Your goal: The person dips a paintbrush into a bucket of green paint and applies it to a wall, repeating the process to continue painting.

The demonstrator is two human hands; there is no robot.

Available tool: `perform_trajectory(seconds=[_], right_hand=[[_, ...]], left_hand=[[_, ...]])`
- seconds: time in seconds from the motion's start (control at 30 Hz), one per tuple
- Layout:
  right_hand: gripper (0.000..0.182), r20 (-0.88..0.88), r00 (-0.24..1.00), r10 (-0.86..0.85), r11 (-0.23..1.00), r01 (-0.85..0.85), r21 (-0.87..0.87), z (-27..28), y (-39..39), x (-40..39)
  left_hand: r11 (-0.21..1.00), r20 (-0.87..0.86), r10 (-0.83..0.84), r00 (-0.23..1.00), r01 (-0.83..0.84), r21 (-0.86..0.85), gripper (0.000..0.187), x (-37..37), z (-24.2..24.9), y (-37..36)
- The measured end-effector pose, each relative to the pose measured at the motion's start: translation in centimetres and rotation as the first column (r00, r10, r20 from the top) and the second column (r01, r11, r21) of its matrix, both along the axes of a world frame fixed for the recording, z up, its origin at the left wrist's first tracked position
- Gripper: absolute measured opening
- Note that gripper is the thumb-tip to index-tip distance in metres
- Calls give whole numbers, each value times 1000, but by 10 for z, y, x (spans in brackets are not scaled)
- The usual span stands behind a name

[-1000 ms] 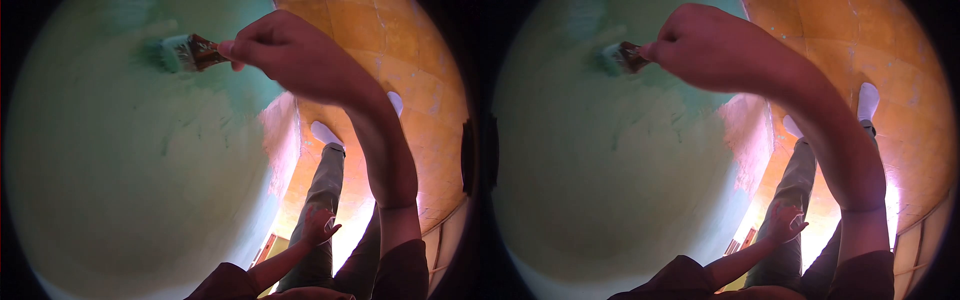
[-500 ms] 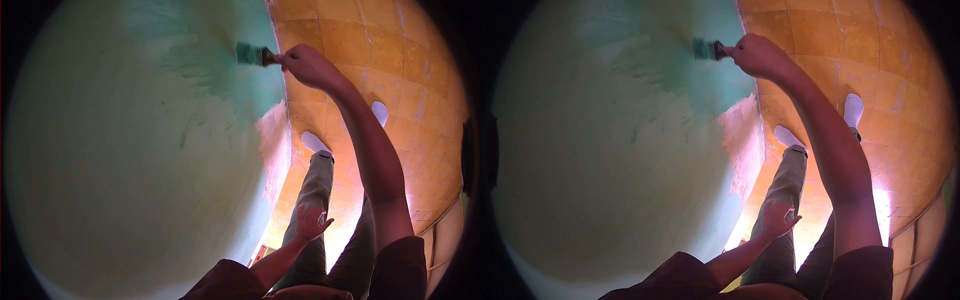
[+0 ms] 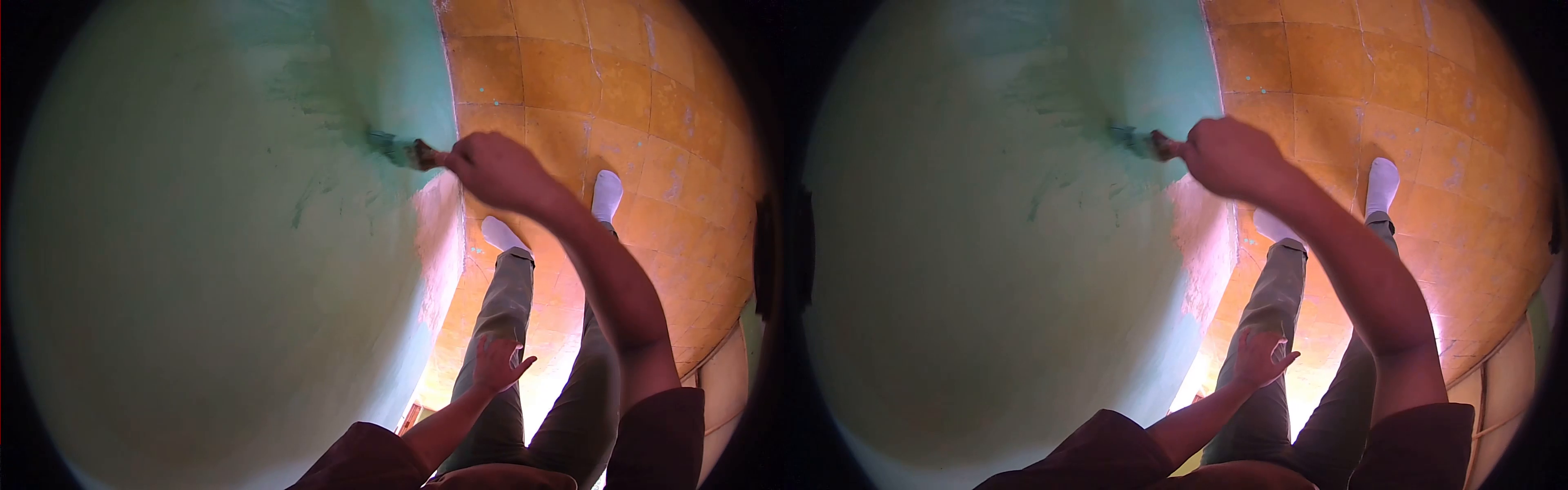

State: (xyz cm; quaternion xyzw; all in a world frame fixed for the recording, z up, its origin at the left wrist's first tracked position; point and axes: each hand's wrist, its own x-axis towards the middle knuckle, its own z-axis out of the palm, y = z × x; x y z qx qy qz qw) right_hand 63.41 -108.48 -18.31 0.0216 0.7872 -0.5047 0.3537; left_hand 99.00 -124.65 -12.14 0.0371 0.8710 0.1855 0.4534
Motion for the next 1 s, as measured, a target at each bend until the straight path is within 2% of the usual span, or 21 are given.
perform_trajectory(seconds=[0.03, 0.07, 0.13, 0.17, 0.23, 0.27, 0.33, 0.37, 0.43, 0.47, 0.53, 0.63, 0.7, 0.73, 0.8, 0.83, 0.9, 1.0], right_hand=[[46, 41, 998, 49, 992, -53, 111, 1, 6, -11], [46, 39, 998, 52, 992, -56, 114, 2, 8, -22], [47, -113, 990, -81, 980, 99, 170, 9, 8, -46], [47, -119, 990, -80, 980, 100, 171, 15, 6, -55], [50, -145, 972, -183, 981, 190, 36, 27, 4, -70], [50, -147, 972, -184, 981, 190, 34, 31, 9, -71], [50, -21, 947, -320, 886, 292, -360, 40, 23, -73], [50, -24, 948, -318, 886, 288, -363, 45, 31, -77], [47, 158, 905, -396, 657, 399, -639, 53, 40, -82], [47, 158, 905, -394, 654, 397, -643, 47, 38, -85], [46, 176, 911, -372, 677, 396, -620, 21, 30, -97], [47, 360, 896, -261, 741, 424, -520, -36, 19, -87], [48, 352, 896, -272, 832, 402, -381, -67, 20, -67], [48, 359, 892, -274, 832, 407, -377, -91, 16, -53], [48, 163, 940, -299, 925, 328, -191, -140, 2, -19], [49, 195, 941, -275, 938, 307, -159, -145, 0, -1], [49, 224, 949, -222, 966, 245, -82, -158, -10, 40], [46, 226, 938, -264, 962, 273, -6, -168, -37, 96]], left_hand=[[1000, 16, 12, 1000, -12, 3, 43, 1, 0, 0], [1000, 14, 15, 1000, -15, 6, 43, 1, 1, 1], [1000, 6, -1, 1000, 1, -4, 44, 2, 1, 2], [1000, 0, -1, 1000, 1, -2, 44, 2, 0, 2], [999, -17, -40, 999, 40, -22, 44, 3, 1, 3], [999, -20, -41, 999, 40, -24, 44, 4, 2, 3], [999, 16, -19, 1000, 19, -28, 44, 4, 3, 4], [999, 12, -17, 1000, 17, -30, 44, 5, 2, 4], [1000, -35, -18, 999, 17, -20, 45, 7, 1, 3], [1000, -37, -17, 999, 16, -25, 45, 8, 2, 3], [1000, -7, 6, 1000, -7, -17, 44, 4, 2, 4], [1000, -27, -1, 1000, 1, -10, 43, 5, 2, 4], [1000, -23, 8, 1000, -8, -3, 42, 7, 3, 4], [1000, -31, 16, 999, -16, 0, 41, 7, 1, 4], [1000, -71, 12, 997, -11, 11, 40, 9, -3, 2], [1000, -116, 14, 993, -11, 22, 40, 12, -2, 4], [999, -95, 33, 995, -30, 35, 39, 17, -2, 4], [999, -68, 34, 997, -32, 29, 39, 20, -4, 2]])
